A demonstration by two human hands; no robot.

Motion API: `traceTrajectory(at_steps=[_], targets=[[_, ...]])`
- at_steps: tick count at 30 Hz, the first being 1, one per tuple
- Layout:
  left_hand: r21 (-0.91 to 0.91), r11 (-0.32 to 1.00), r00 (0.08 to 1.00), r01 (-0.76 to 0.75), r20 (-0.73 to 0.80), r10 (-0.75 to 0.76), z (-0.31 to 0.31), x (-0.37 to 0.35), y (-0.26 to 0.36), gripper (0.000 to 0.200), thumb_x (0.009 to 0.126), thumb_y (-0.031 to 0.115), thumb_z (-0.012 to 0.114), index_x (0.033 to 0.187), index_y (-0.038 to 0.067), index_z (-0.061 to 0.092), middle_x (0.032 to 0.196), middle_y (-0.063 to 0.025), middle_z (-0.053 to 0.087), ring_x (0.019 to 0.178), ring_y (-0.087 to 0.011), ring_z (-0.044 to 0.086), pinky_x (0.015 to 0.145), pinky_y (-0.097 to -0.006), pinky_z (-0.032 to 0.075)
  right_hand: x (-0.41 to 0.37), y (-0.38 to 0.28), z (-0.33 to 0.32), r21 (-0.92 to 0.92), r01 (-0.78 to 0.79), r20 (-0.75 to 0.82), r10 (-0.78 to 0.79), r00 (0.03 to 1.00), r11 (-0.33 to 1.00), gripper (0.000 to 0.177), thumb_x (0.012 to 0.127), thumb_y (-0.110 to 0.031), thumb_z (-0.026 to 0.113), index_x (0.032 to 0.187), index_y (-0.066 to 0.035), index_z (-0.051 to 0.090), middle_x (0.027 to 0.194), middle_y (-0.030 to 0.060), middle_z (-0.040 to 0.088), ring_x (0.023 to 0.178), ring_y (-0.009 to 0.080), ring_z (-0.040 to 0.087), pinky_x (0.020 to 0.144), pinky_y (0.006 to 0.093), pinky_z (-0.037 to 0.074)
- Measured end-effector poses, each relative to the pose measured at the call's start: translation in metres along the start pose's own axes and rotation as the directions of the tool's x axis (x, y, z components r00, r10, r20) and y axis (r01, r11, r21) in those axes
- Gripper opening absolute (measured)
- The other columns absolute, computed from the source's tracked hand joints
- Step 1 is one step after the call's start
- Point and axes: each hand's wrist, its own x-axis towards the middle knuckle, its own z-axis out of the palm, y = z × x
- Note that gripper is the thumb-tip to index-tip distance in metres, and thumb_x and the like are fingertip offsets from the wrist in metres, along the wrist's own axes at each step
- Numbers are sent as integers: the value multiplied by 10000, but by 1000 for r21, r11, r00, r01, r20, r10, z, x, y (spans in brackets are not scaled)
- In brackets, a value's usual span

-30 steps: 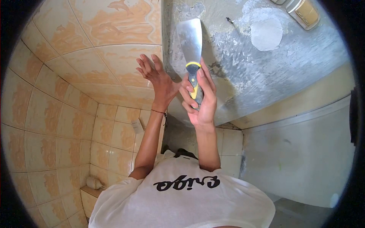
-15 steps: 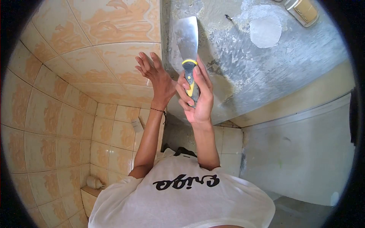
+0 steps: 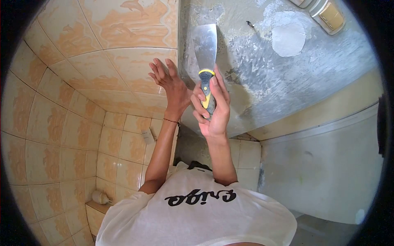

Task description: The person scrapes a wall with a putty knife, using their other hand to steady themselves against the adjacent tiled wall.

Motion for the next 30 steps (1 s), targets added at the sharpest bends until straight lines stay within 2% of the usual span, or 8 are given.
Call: traceTrajectory(at_steps=[2,5,8,18,21,30], targets=[[48,999,1000,-5,10,4,3,-3,-6,1380,699,660,832,1644,53,30,1679,-299,-72,1539,-514,-105,1191,-679,-39,-3,-1,1,2,2,-4,-2,1000,1000,546,1095,-289,491,1599,-126,359,785,42,488,429,45,355,330,191,201],[9,1000,1000,12,21,-13,-4,0,3,1401,683,675,834,1643,52,26,1676,-304,-67,1539,-514,-108,1194,-674,-42,-4,-2,1,20,7,-14,-7,1000,1000,547,1094,-289,493,1599,-128,360,781,43,490,429,45,358,329,191,204],[34,999,1000,0,-22,1,4,-1,-1,1400,685,674,835,1644,58,23,1676,-303,-66,1539,-514,-108,1194,-674,-47,-3,0,0,6,13,-16,-13,1000,1000,547,1094,-288,492,1601,-132,358,777,44,490,432,45,363,329,189,207],[38,999,1000,3,-15,-2,1,-1,1,1383,705,636,847,1647,72,7,1680,-291,-71,1544,-503,-103,1191,-676,-52,-5,-4,-1,19,0,-32,1,999,1000,521,1098,-287,485,1590,-145,387,768,46,482,435,49,361,328,186,190],[21,1000,1000,18,-17,-17,-1,3,6,1376,710,634,845,1647,73,8,1681,-288,-73,1544,-502,-102,1192,-671,-57,0,-4,-3,24,9,26,-10,1000,1000,531,1097,-291,488,1595,-147,376,768,43,477,438,47,358,330,185,184],[14,1000,1000,19,-4,-19,-1,-1,3,1387,711,649,837,1647,65,-3,1676,-298,-77,1542,-503,-110,1190,-670,-57,6,-5,-1,21,5,52,-6,999,1000,539,1094,-285,492,1598,-143,365,773,41,478,437,44,355,335,183,208]])
